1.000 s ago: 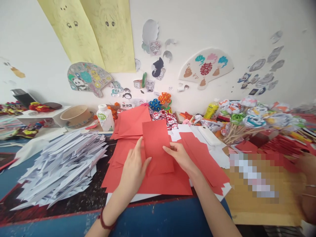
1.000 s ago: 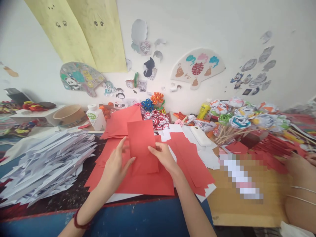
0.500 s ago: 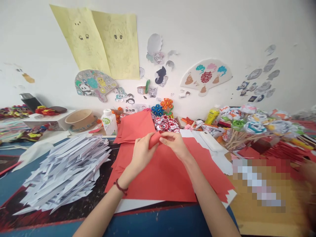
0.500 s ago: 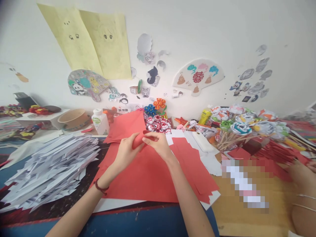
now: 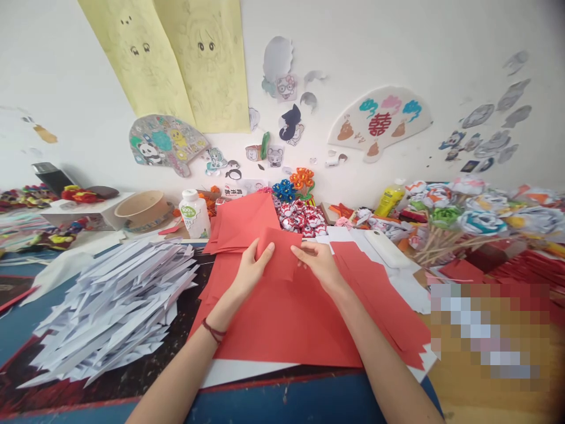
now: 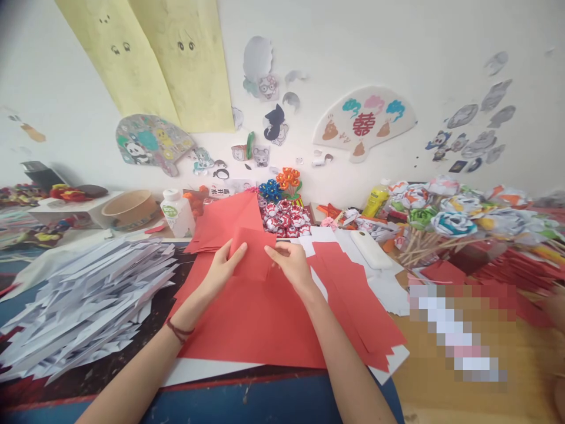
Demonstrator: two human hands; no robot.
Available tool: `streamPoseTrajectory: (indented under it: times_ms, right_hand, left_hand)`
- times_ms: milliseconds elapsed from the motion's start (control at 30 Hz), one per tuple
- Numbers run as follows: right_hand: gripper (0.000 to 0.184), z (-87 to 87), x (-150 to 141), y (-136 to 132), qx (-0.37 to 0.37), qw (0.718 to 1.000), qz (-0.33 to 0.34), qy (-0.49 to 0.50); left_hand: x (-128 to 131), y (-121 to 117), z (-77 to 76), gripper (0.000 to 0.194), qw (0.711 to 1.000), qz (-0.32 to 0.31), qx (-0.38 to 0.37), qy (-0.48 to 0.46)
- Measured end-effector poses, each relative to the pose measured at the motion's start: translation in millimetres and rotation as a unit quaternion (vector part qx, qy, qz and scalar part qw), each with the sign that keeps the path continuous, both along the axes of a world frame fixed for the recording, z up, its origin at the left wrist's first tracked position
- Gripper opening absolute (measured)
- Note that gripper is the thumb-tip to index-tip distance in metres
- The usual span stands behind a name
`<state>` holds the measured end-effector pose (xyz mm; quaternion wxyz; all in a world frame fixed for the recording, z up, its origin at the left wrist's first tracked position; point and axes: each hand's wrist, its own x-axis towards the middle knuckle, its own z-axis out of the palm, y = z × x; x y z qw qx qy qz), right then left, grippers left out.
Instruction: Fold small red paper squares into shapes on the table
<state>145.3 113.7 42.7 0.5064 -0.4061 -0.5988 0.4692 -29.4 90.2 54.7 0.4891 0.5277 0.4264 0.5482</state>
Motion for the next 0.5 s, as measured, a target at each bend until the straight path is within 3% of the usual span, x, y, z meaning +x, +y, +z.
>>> streamPoseTrajectory:
  times_ms: [500]
  right_hand:
    - [0.039,-0.8,1.6,-0.9,0.000,1.000,0.006,-0.014]
  left_hand:
    - [3.2,1.3,-6.8,0.038,0.999,0.041,0.023,0.012]
